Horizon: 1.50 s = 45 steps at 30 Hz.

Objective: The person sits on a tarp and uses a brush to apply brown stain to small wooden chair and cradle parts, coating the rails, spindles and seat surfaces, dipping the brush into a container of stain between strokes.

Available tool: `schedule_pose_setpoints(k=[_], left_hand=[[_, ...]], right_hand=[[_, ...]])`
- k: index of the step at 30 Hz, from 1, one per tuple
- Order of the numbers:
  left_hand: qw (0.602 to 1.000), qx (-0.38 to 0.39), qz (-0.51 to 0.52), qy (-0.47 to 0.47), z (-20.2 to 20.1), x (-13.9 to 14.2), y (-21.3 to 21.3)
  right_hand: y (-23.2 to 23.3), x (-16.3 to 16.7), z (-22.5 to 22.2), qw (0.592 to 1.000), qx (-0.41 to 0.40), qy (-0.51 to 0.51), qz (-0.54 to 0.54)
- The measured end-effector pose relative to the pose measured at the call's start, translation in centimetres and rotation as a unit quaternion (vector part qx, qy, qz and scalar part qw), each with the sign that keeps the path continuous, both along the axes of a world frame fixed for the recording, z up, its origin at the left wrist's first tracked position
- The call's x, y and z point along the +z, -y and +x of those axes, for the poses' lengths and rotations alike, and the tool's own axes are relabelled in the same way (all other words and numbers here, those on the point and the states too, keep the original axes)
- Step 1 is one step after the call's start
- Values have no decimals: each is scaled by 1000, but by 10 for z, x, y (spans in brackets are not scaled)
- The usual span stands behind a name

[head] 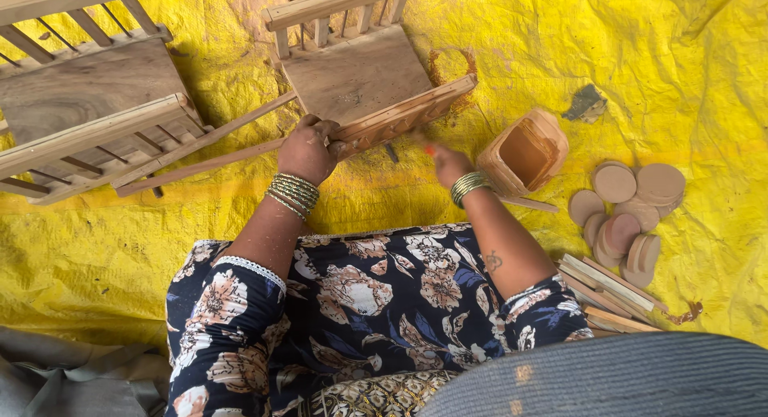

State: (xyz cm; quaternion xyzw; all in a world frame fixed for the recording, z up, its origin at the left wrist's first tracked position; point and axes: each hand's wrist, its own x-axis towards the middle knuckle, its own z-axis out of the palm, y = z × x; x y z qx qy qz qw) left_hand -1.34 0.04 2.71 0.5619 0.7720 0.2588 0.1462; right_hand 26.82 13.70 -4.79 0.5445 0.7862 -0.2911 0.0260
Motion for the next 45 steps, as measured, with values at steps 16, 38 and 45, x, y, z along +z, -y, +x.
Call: schedule_pose_setpoints(k=[16,38,45], left_hand=[[1000,6,-19,18,-1,0,1],[1000,-6,9,15,-4,-5,2],[1000,-3,10,-10,-3,-3,2]], right_hand=[[-34,-18,37,984,-143,-35,96],[-6,2,20,995,-70,16,-71],[-34,-25,32,980,-178,-8,88]])
